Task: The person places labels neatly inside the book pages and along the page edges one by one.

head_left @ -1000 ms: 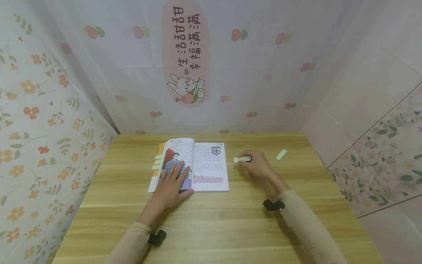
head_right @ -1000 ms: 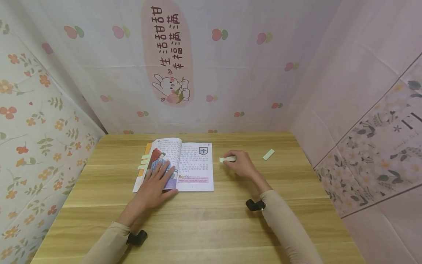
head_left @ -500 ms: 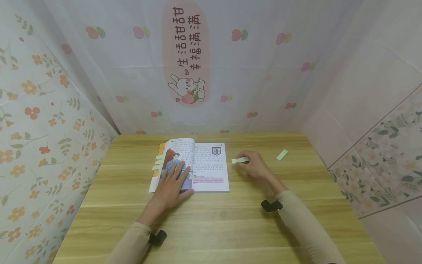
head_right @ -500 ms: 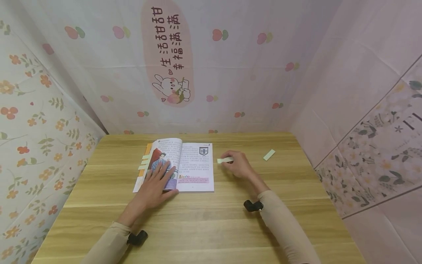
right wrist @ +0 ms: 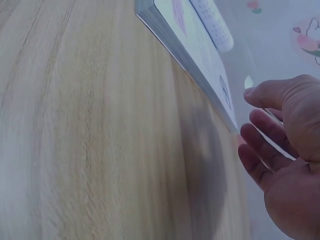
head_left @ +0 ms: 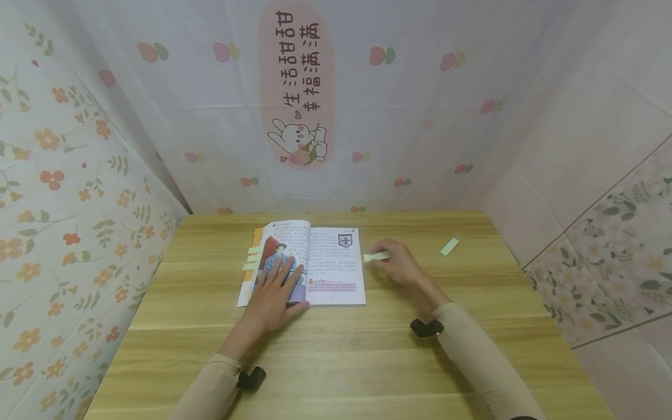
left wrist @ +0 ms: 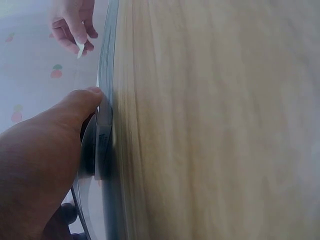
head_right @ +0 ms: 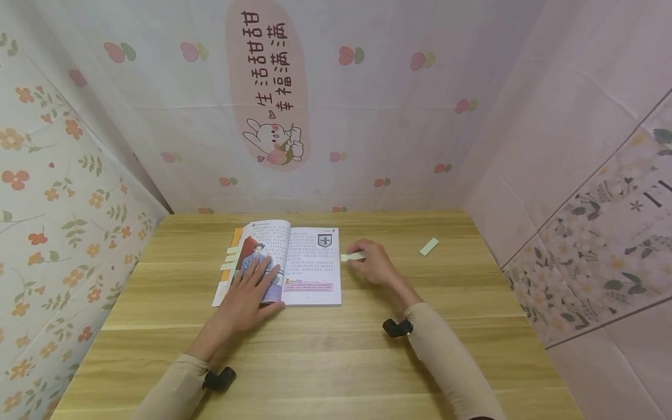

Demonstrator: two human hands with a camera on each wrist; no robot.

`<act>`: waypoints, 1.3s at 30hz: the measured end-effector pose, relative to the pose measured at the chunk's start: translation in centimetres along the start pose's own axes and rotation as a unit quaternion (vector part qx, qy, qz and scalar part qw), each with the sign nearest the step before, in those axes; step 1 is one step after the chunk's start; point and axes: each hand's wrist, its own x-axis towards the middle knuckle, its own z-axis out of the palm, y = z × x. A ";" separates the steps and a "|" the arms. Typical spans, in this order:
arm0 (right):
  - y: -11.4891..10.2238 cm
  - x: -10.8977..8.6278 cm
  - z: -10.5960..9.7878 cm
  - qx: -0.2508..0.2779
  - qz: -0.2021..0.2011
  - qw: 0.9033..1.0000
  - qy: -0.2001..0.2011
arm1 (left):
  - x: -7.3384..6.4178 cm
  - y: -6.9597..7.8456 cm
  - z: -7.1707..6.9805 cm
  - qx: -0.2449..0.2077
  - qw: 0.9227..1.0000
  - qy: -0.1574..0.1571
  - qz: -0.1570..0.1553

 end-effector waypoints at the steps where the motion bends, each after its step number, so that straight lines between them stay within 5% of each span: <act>1: 0.0 0.0 0.1 -0.001 -0.003 1.000 0.000 | 0.0 0.0 0.0 0.000 1.000 0.000 0.000; 19: -0.3 0.6 1.5 0.027 0.022 0.999 -0.027 | -0.1 -0.1 0.1 -0.002 1.000 -0.014 -0.009; 39: -0.1 1.7 2.7 -0.023 -0.001 0.999 -0.033 | 0.0 -0.1 0.2 -0.003 1.000 -0.012 -0.005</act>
